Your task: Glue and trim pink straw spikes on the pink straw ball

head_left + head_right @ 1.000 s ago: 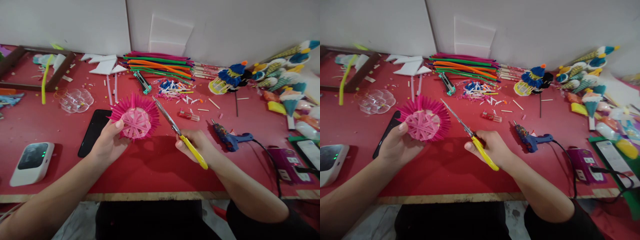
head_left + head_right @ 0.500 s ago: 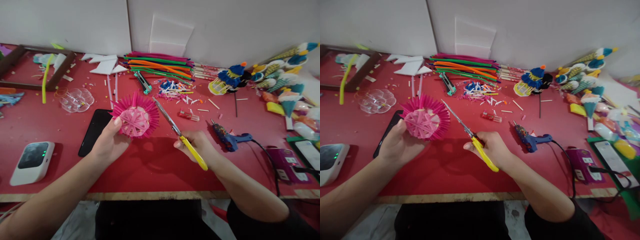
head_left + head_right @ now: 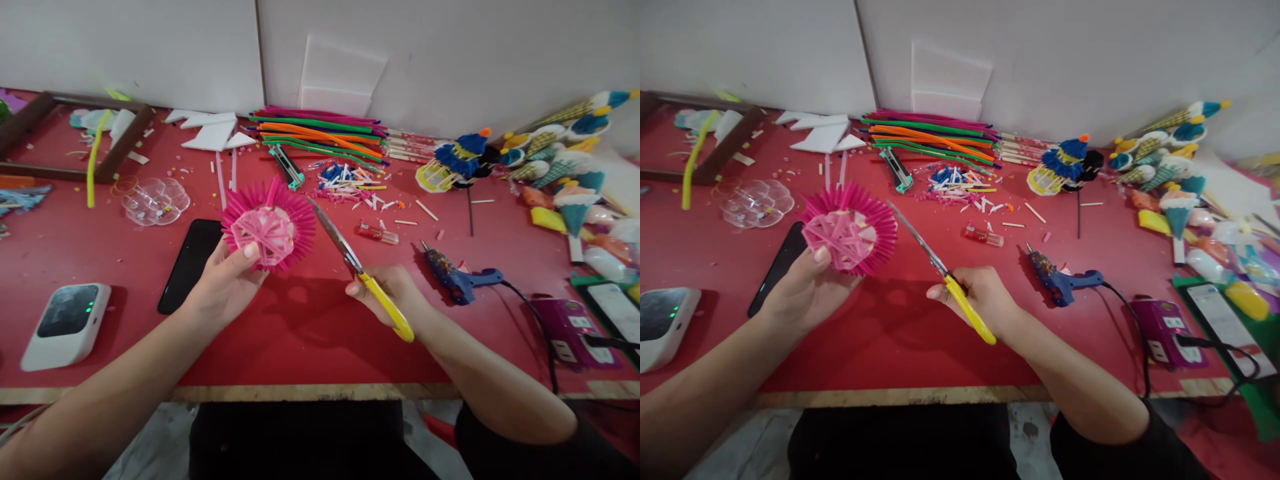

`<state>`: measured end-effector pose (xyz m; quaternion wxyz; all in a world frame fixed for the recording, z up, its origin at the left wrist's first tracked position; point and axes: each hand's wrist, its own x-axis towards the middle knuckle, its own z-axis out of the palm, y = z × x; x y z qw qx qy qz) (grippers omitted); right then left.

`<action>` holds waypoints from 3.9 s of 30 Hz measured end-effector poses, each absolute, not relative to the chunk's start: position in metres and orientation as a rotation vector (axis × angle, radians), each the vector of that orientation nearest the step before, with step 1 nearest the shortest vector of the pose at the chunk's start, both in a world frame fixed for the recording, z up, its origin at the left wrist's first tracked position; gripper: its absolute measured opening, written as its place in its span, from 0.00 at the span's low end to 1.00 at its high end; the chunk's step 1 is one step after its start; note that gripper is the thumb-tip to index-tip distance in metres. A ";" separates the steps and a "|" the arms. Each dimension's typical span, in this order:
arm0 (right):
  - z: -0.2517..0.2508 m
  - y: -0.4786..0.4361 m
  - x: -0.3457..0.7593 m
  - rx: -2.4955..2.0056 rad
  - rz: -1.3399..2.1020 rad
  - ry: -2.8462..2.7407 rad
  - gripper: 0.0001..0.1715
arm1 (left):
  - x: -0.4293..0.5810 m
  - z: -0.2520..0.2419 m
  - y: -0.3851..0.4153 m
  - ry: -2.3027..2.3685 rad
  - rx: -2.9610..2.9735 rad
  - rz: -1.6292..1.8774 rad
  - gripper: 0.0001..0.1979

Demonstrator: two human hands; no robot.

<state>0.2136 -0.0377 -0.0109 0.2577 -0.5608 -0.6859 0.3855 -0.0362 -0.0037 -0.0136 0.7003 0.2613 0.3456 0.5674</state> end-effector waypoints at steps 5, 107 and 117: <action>-0.010 -0.034 0.215 -1.516 1.022 -1.849 0.44 | -0.036 -0.010 -0.006 0.812 0.566 1.284 0.37; -0.012 -0.032 0.219 -1.456 1.057 -1.891 0.43 | -0.044 -0.015 -0.008 0.810 0.558 1.164 0.21; -0.011 -0.033 0.219 -1.443 1.062 -1.910 0.43 | -0.043 -0.014 -0.010 0.813 0.663 1.181 0.26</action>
